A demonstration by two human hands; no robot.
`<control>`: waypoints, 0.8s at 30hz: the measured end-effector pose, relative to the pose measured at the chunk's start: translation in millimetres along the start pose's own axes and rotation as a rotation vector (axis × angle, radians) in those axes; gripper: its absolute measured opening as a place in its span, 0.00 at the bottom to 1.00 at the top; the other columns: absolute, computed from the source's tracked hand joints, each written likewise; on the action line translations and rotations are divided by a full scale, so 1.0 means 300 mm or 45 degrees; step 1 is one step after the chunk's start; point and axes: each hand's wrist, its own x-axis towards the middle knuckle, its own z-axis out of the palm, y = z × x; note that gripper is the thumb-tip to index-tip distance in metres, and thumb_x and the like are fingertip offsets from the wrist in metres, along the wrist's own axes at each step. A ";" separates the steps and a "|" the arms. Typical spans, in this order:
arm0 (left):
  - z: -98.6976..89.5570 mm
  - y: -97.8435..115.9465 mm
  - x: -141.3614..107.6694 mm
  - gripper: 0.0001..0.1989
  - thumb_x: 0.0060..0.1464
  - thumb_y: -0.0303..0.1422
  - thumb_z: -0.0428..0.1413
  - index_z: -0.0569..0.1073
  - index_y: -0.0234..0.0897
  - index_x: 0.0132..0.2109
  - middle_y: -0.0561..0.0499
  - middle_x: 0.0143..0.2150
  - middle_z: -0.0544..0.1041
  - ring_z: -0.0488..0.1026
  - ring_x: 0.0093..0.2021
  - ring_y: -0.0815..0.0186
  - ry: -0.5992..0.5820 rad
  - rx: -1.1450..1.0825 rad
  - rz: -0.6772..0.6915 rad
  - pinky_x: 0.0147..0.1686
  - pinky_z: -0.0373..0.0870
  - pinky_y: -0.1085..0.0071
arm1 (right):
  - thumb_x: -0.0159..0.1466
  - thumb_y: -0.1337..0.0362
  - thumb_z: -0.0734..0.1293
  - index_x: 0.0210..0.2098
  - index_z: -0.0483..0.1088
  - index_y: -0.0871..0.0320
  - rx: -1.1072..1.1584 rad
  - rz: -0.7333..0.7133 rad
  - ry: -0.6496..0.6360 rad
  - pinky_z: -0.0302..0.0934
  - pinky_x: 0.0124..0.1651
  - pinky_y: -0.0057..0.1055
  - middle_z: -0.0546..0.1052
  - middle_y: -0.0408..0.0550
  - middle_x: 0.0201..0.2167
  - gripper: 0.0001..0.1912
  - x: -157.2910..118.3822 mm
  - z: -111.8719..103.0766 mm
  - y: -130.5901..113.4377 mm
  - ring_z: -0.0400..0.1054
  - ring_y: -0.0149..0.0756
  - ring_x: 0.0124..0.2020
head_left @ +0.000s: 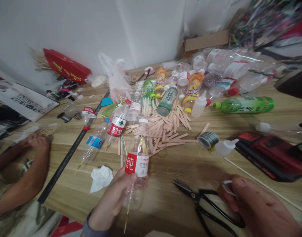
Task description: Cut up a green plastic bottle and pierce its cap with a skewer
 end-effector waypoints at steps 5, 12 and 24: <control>0.011 -0.006 0.004 0.30 0.31 0.49 0.75 0.81 0.37 0.40 0.46 0.33 0.84 0.77 0.31 0.61 -0.038 -0.001 -0.009 0.37 0.73 0.65 | 0.61 0.37 0.68 0.25 0.73 0.53 0.045 0.025 -0.145 0.67 0.31 0.34 0.72 0.50 0.25 0.26 -0.011 0.030 0.013 0.67 0.41 0.27; 0.018 -0.018 0.003 0.32 0.32 0.48 0.75 0.80 0.35 0.43 0.46 0.33 0.83 0.77 0.32 0.61 -0.084 -0.008 -0.032 0.37 0.72 0.66 | 0.66 0.38 0.64 0.22 0.68 0.55 -0.031 -0.026 -0.249 0.60 0.26 0.27 0.68 0.46 0.21 0.29 -0.029 0.083 -0.017 0.63 0.35 0.25; -0.014 -0.023 0.012 0.27 0.32 0.48 0.75 0.81 0.35 0.38 0.46 0.33 0.84 0.78 0.31 0.63 -0.052 -0.025 -0.007 0.36 0.73 0.68 | 0.58 0.36 0.71 0.29 0.75 0.56 0.083 0.177 -0.049 0.68 0.32 0.28 0.74 0.47 0.28 0.27 -0.026 0.029 0.013 0.66 0.35 0.27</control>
